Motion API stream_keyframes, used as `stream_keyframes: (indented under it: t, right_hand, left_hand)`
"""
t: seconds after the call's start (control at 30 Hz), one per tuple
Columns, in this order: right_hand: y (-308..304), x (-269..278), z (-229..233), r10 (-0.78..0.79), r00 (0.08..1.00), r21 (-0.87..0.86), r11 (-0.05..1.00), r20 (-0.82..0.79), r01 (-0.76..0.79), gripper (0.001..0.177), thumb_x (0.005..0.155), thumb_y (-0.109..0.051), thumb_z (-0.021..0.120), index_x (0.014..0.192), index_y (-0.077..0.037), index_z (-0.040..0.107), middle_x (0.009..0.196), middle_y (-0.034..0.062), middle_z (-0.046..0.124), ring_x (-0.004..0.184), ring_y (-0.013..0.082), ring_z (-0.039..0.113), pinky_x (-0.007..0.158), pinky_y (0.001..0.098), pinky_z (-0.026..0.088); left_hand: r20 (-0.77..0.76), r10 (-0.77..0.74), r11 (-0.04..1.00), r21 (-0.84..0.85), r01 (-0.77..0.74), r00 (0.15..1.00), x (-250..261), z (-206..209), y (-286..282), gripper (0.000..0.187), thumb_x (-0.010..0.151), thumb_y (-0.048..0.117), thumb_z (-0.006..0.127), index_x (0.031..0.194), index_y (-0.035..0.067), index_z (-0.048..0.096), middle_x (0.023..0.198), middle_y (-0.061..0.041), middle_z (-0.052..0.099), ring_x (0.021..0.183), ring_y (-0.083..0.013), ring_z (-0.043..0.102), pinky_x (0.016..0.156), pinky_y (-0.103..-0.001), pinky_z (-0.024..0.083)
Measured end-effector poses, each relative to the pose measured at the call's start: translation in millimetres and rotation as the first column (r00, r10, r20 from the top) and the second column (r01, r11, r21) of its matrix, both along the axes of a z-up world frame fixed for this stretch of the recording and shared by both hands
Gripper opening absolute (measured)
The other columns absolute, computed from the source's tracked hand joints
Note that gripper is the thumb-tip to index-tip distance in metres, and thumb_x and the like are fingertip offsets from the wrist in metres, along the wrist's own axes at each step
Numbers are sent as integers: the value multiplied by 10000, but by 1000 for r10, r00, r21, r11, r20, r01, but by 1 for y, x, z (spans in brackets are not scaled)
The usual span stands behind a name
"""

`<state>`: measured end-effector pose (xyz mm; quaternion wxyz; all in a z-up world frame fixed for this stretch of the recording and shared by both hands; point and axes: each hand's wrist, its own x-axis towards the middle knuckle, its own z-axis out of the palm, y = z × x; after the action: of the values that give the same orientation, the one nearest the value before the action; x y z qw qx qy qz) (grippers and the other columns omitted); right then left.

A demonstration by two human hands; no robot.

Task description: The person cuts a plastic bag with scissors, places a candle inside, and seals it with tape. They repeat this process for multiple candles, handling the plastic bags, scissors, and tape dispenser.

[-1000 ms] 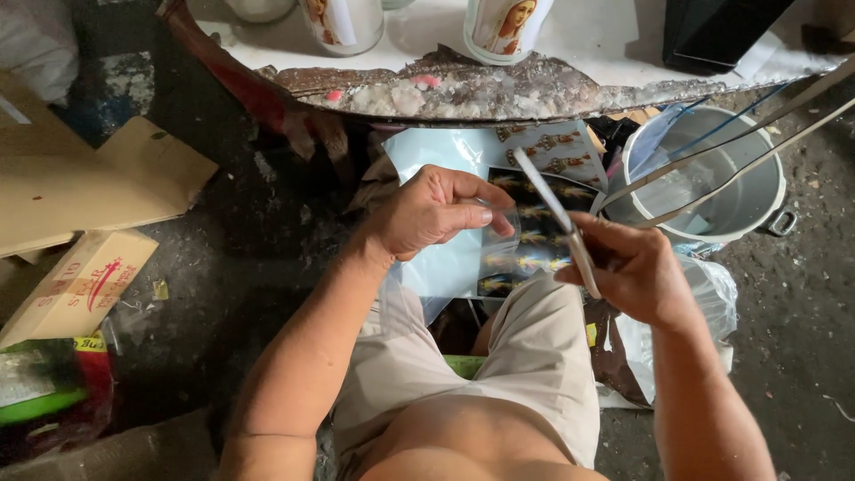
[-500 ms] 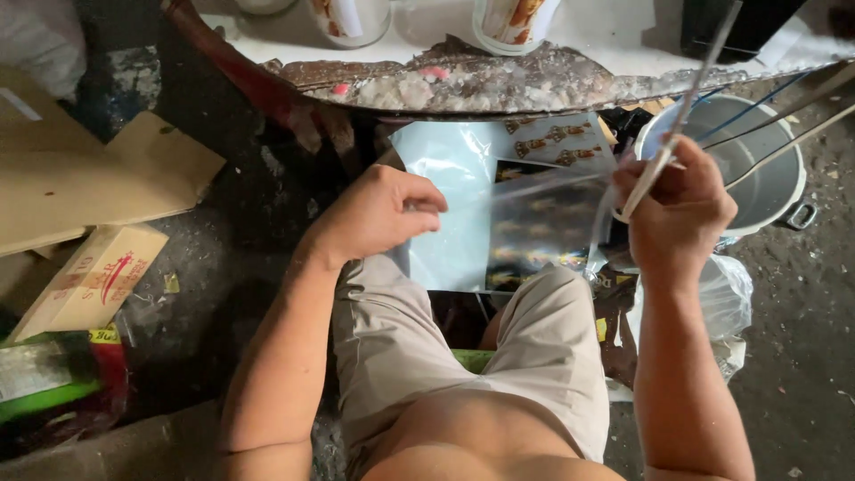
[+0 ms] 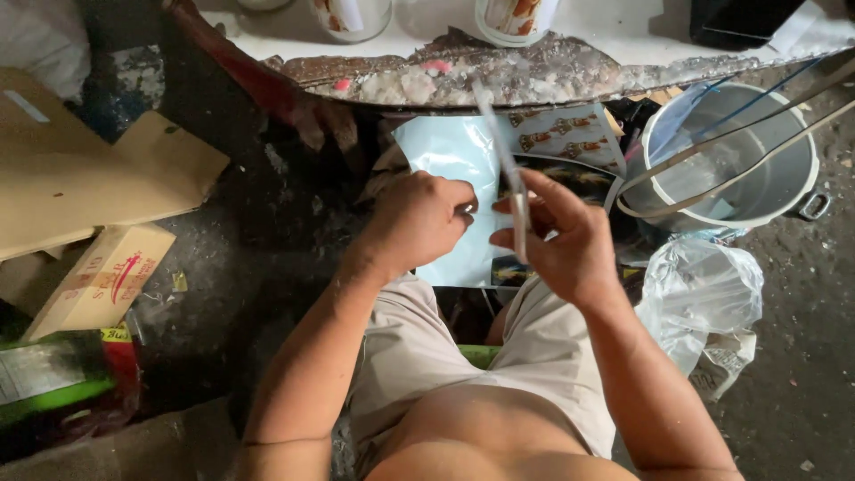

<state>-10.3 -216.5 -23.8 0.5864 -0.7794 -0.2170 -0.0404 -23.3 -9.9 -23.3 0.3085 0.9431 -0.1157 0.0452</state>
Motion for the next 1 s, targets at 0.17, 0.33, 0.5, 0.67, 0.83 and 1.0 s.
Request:
stream_keyframes:
  t: [0.17, 0.33, 0.5, 0.67, 0.83, 1.0]
  right_hand:
    - [-6, 12, -24, -37, 993, -36, 999, 114, 41, 552, 790, 1, 865, 1312, -46, 691, 764, 132, 749, 570, 201, 667, 585, 336, 540]
    - [-25, 29, -36, -99, 994, 86, 991, -47, 103, 605, 785, 10, 880, 1344, 16, 646, 850, 159, 749, 690, 189, 691, 680, 319, 574]
    - [-21, 31, -58, -100, 991, 124, 986, -92, 111, 589, 800, 18, 869, 1335, 61, 626, 859, 181, 745, 728, 214, 712, 706, 326, 591]
    - [-27, 10, -43, -213, 975, 15, 977, 65, 213, 573, 859, 20, 853, 1370, 87, 603, 949, 246, 757, 818, 282, 740, 738, 398, 586]
    - [-35, -32, -72, 152, 894, 481, 873, -422, 79, 496, 707, -52, 856, 1137, 108, 667, 628, 234, 657, 424, 246, 649, 364, 366, 558]
    - [-27, -71, -95, 346, 779, 592, 805, -523, 40, 451, 719, -132, 844, 1036, 141, 676, 643, 256, 648, 411, 269, 639, 346, 395, 545]
  left_hand:
    - [-33, -18, 997, -74, 15, 999, -2, 6, -2, 118, 808, 160, 691, 901, 192, 757, 728, -74, 758, 741, -335, 755, 679, -394, 587]
    - [-123, 74, 836, -534, -129, 990, -4, 3, 23, 241, 822, 37, 684, 1042, 105, 755, 788, -51, 779, 581, -105, 662, 629, -263, 575]
    - [-49, 68, 854, -514, -83, 997, 2, -18, 11, 120, 901, 79, 688, 956, 108, 790, 745, -47, 766, 606, -130, 676, 578, -279, 558]
    - [47, 154, 930, -344, -128, 987, 5, -46, 9, 127, 944, 147, 663, 924, 131, 787, 696, -33, 739, 636, -200, 723, 618, -313, 584]
    - [206, 221, 975, -49, -215, 953, 8, -79, 8, 156, 958, 153, 644, 853, 79, 732, 630, -87, 693, 623, -290, 725, 605, -394, 587]
    - [177, 163, 982, 67, -178, 970, 11, -97, 6, 188, 954, 172, 632, 795, 91, 692, 599, -64, 672, 598, -290, 716, 572, -393, 561]
